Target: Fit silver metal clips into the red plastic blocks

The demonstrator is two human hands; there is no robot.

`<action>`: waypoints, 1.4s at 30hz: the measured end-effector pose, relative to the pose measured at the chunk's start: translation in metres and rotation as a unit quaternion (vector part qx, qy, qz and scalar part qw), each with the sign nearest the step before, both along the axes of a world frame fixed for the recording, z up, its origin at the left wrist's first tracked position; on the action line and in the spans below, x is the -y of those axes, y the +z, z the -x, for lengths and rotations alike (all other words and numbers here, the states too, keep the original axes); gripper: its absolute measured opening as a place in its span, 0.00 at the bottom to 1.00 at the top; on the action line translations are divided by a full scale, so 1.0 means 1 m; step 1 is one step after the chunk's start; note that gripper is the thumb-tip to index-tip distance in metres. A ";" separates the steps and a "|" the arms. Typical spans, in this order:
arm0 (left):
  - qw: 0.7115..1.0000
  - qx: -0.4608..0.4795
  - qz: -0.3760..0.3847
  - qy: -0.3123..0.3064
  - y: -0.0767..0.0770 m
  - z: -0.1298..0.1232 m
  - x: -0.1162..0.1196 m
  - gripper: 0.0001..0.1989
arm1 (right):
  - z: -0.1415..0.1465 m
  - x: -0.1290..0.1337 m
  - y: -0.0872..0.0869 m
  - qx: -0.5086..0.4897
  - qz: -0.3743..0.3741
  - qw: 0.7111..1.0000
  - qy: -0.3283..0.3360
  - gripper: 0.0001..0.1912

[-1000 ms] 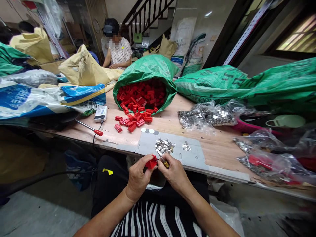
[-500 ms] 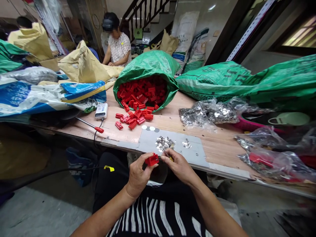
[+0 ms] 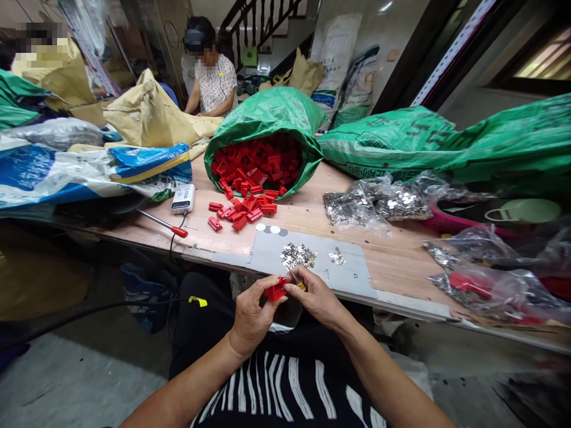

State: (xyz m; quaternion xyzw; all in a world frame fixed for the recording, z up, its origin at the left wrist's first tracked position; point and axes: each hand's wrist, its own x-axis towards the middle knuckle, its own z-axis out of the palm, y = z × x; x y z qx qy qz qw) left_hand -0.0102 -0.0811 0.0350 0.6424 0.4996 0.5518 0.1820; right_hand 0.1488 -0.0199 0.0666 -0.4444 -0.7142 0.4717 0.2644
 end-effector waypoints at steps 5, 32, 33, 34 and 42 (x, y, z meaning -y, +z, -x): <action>1.000 0.009 0.014 0.008 0.000 0.000 -0.001 0.16 | -0.003 -0.003 -0.001 -0.052 0.044 0.998 0.019 0.13; 0.994 0.022 0.048 -0.100 -0.007 0.007 0.007 0.16 | -0.003 0.019 -0.020 -0.196 0.283 0.937 0.057 0.25; 0.993 0.027 0.051 -0.105 -0.008 0.008 0.006 0.16 | -0.004 0.020 -0.020 -0.202 0.289 0.934 0.057 0.25; 0.992 0.034 0.057 -0.110 -0.008 0.009 0.006 0.16 | -0.004 0.020 -0.021 -0.208 0.294 0.931 0.057 0.24; 0.948 0.202 0.176 -0.174 -0.009 0.018 0.004 0.14 | 0.002 0.026 -0.027 -0.247 0.329 0.908 0.075 0.26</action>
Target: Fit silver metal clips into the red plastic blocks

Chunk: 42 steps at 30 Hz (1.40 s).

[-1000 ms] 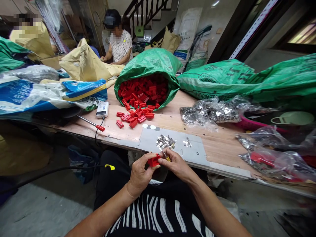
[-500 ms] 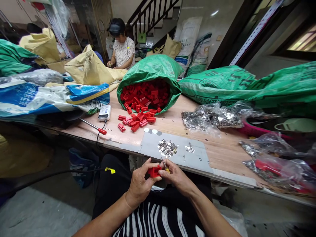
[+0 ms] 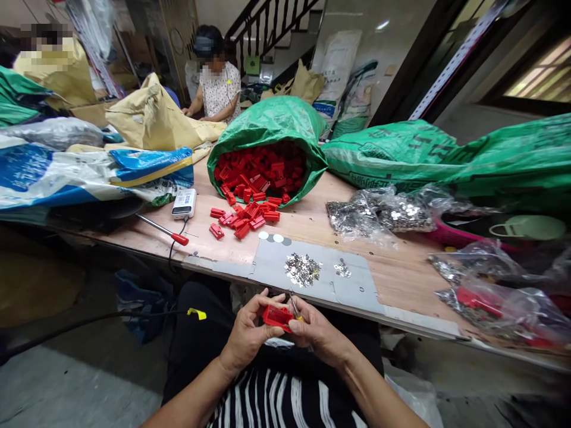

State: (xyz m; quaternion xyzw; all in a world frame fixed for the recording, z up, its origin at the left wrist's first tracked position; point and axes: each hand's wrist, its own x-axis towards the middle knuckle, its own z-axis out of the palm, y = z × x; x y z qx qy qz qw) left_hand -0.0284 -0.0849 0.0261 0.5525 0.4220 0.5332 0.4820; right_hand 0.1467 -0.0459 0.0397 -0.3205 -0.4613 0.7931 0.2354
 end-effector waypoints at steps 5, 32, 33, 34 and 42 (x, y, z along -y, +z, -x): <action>0.990 0.122 0.066 0.016 -0.007 0.001 0.000 0.16 | -0.006 -0.016 0.012 0.078 -0.086 0.993 -0.006 0.22; 0.959 0.226 0.147 0.083 -0.012 0.000 -0.007 0.15 | 0.010 -0.109 0.036 0.486 -0.464 0.741 -0.004 0.03; 0.959 0.226 0.149 0.084 -0.012 -0.001 -0.007 0.15 | 0.008 -0.108 0.036 0.473 -0.459 0.752 -0.019 0.02; 0.959 0.226 0.150 0.084 -0.012 -0.001 -0.008 0.15 | 0.007 -0.108 0.036 0.459 -0.455 0.762 -0.034 0.02; 0.958 0.227 0.149 0.089 -0.009 -0.002 -0.007 0.15 | -0.006 -0.097 0.027 0.347 -0.408 0.842 -0.067 0.08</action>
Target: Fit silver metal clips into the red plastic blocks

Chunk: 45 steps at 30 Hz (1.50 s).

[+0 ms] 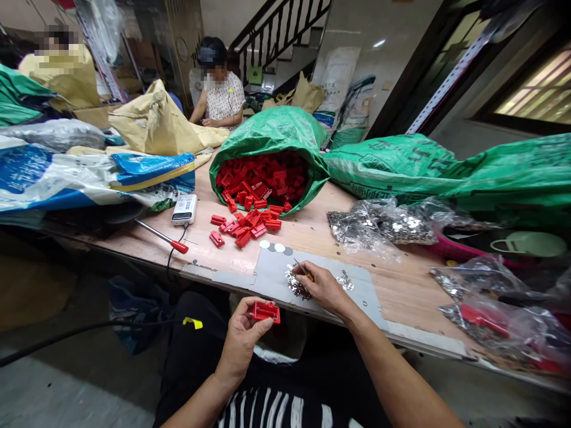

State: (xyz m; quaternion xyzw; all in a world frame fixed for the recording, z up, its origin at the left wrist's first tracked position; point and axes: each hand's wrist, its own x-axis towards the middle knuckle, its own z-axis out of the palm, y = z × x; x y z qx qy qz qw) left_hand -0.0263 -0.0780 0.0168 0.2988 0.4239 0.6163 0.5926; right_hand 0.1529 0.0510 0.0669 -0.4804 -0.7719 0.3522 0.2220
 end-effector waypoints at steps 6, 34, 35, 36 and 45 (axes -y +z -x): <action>1.000 -0.003 -0.002 0.005 0.001 -0.002 0.000 0.16 | -0.008 0.009 -0.008 -0.062 0.047 0.997 0.000 0.07; 0.906 -0.371 -0.180 0.096 0.017 0.003 -0.001 0.14 | 0.029 0.061 -0.011 -0.202 0.165 0.965 -0.029 0.14; 0.908 -0.367 -0.178 0.097 0.017 0.003 -0.001 0.14 | 0.028 0.061 -0.011 -0.207 0.170 0.963 -0.029 0.14; 0.909 -0.364 -0.176 0.096 0.017 0.002 -0.001 0.14 | 0.028 0.061 -0.012 -0.210 0.173 0.962 -0.030 0.14; 0.911 -0.365 -0.177 0.068 0.017 -0.001 0.001 0.16 | 0.028 0.065 -0.023 -0.200 0.113 0.973 -0.031 0.09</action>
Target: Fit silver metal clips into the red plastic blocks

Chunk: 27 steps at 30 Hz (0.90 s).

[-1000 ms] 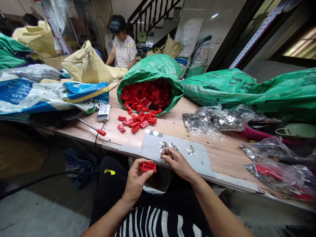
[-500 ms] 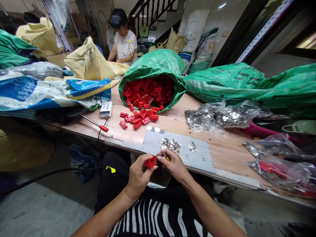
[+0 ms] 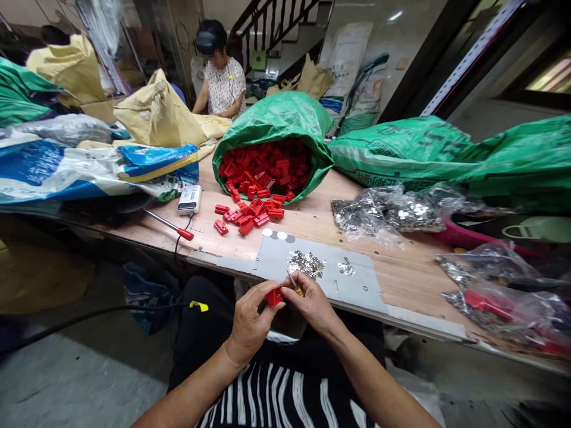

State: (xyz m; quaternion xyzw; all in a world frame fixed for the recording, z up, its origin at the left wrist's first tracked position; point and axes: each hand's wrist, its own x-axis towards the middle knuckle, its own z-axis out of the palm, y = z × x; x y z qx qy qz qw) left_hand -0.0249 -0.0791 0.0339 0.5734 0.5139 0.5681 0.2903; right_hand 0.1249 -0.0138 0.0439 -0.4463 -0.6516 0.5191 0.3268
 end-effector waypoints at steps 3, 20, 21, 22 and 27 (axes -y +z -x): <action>0.999 0.029 0.034 0.001 -0.002 0.000 -0.001 0.17 | 0.000 0.002 -0.001 -0.033 0.033 0.999 0.016 0.12; 0.950 0.270 0.148 -0.044 0.007 -0.002 -0.004 0.22 | -0.005 0.008 0.006 -0.082 0.121 0.989 0.038 0.19; 0.950 0.271 0.146 -0.043 0.007 -0.002 -0.004 0.22 | -0.004 0.008 0.007 -0.086 0.129 0.987 0.038 0.19; 0.952 0.268 0.143 -0.041 0.006 -0.003 -0.003 0.22 | -0.004 0.008 0.007 -0.089 0.135 0.986 0.040 0.20; 0.967 0.221 0.118 -0.040 0.001 -0.003 0.001 0.19 | -0.005 0.006 0.010 -0.107 0.167 0.979 0.057 0.21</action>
